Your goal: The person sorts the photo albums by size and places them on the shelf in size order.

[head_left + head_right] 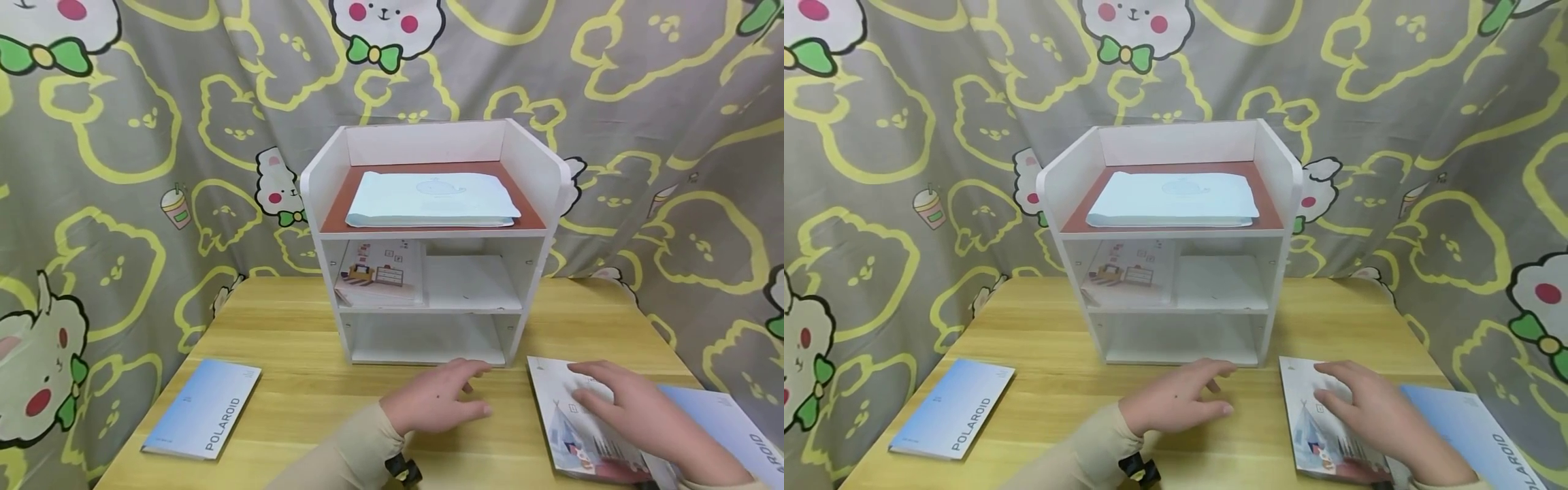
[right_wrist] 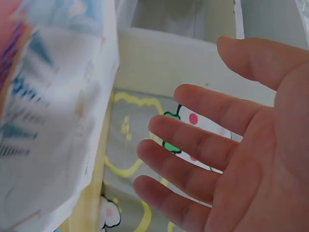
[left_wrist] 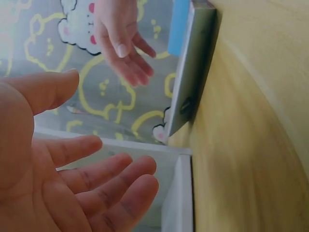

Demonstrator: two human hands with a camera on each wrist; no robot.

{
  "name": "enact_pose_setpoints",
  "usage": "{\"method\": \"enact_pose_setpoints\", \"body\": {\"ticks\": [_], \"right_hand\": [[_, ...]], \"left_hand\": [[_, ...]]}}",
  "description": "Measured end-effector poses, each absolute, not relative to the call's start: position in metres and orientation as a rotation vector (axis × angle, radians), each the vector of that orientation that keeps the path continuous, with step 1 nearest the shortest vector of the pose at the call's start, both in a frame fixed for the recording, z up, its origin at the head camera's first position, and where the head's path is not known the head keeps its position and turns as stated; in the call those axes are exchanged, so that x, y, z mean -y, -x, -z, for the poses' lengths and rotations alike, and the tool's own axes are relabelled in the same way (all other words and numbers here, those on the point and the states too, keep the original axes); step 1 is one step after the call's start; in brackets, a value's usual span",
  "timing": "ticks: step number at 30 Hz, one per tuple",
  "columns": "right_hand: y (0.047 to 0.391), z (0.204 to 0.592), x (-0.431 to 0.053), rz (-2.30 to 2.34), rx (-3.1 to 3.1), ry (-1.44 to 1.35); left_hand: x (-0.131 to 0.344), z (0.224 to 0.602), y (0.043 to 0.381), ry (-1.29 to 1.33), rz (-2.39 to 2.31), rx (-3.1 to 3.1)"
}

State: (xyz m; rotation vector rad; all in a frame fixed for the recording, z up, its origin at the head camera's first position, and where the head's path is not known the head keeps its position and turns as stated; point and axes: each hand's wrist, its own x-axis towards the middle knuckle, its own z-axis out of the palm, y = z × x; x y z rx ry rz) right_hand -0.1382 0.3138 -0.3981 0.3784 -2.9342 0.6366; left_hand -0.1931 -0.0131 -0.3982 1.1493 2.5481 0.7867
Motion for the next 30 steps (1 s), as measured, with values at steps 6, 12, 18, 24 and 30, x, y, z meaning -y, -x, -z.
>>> {"method": "enact_pose_setpoints", "body": {"ticks": [6,12,18,24,30], "right_hand": [[0.138,0.402,-0.326,-0.622,3.011,-0.301],[0.141,0.404,-0.339,-0.606,3.095,-0.25],[0.143,0.407,-0.348,-0.599,3.14,-0.23],[0.146,0.417,-0.355,-0.598,3.16,-0.278],[0.149,0.428,-0.359,-0.663,3.284,-0.223]], "left_hand": [[0.004,0.406,0.197,-1.086,-0.856,-2.513],[-0.013,0.412,0.199,-1.01,-0.931,-2.454],[-0.029,0.415,0.196,-0.975,-0.94,-2.425],[-0.042,0.42,0.192,-0.959,-0.912,-2.438],[-0.05,0.425,0.19,-0.922,-0.9,-2.411]]}}
